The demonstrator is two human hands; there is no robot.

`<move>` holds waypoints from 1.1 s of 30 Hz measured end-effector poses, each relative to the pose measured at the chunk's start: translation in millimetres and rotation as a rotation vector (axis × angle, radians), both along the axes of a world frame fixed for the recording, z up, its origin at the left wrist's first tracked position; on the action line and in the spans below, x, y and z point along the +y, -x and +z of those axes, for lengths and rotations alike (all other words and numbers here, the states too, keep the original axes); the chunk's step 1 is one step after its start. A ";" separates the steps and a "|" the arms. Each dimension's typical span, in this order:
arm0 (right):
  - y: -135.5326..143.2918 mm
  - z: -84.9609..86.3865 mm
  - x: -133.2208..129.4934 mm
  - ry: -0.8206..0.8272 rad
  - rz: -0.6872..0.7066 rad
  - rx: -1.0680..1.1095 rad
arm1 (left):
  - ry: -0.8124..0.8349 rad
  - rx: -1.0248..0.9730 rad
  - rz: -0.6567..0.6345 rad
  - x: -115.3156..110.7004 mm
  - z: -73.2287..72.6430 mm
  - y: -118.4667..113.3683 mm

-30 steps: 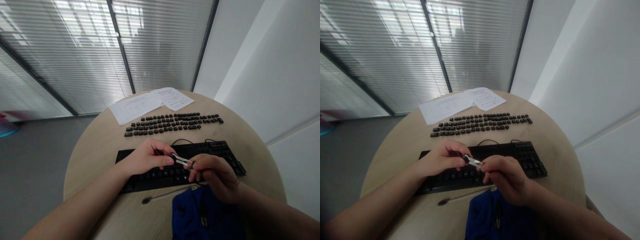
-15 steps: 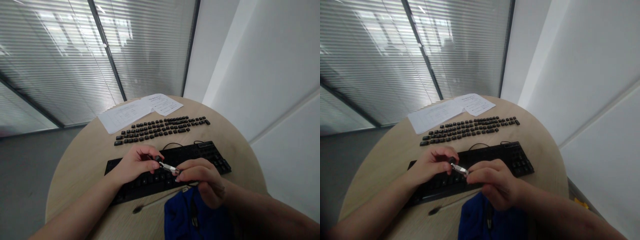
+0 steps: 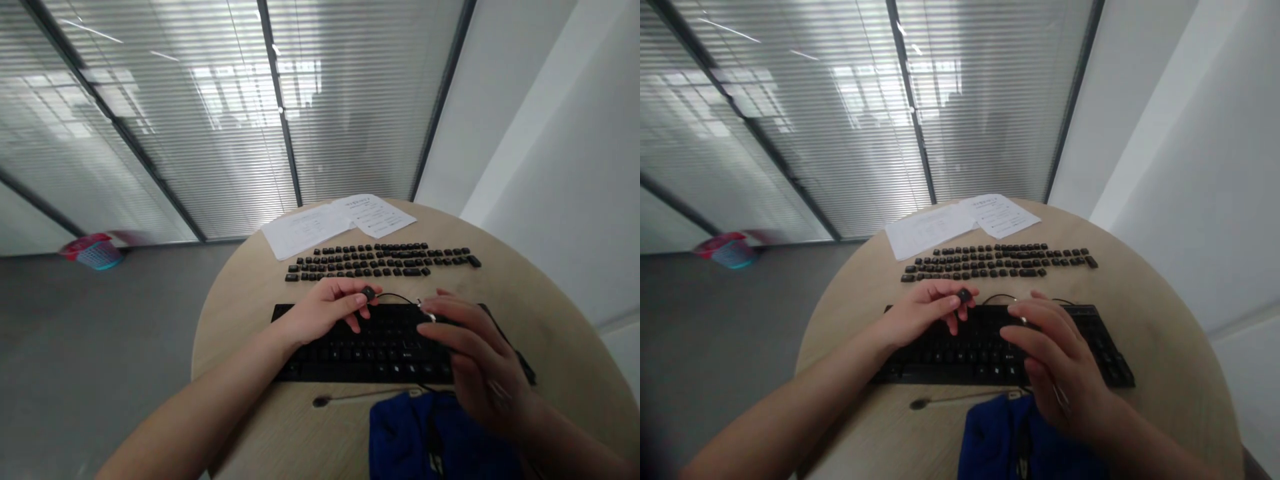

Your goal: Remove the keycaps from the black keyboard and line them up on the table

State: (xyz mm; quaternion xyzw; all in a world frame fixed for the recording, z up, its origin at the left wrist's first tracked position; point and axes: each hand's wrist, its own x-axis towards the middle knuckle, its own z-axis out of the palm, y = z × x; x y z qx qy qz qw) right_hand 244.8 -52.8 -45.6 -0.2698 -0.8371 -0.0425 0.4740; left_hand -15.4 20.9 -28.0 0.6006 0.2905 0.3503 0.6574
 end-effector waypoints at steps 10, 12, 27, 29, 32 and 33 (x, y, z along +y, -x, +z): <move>11.6 1.4 6.5 0.003 -0.140 -0.054 | 0.075 0.134 -0.224 -14.5 -2.4 -12.9; 14.3 0.0 8.8 0.011 -0.157 -0.082 | 0.042 0.129 -0.253 -16.6 -1.5 -14.5; -61.5 36.1 63.5 0.231 -0.528 -0.179 | -0.584 0.674 -0.080 -2.1 9.3 2.7; -90.2 40.3 98.0 0.452 -0.602 -0.332 | -0.714 0.815 -0.060 5.2 12.9 8.8; -114.1 28.1 141.5 0.595 -0.596 -0.484 | -0.785 0.910 -0.062 13.2 13.4 15.5; -116.8 20.5 151.3 0.620 -0.579 -0.506 | -0.791 0.918 -0.066 14.8 12.6 17.1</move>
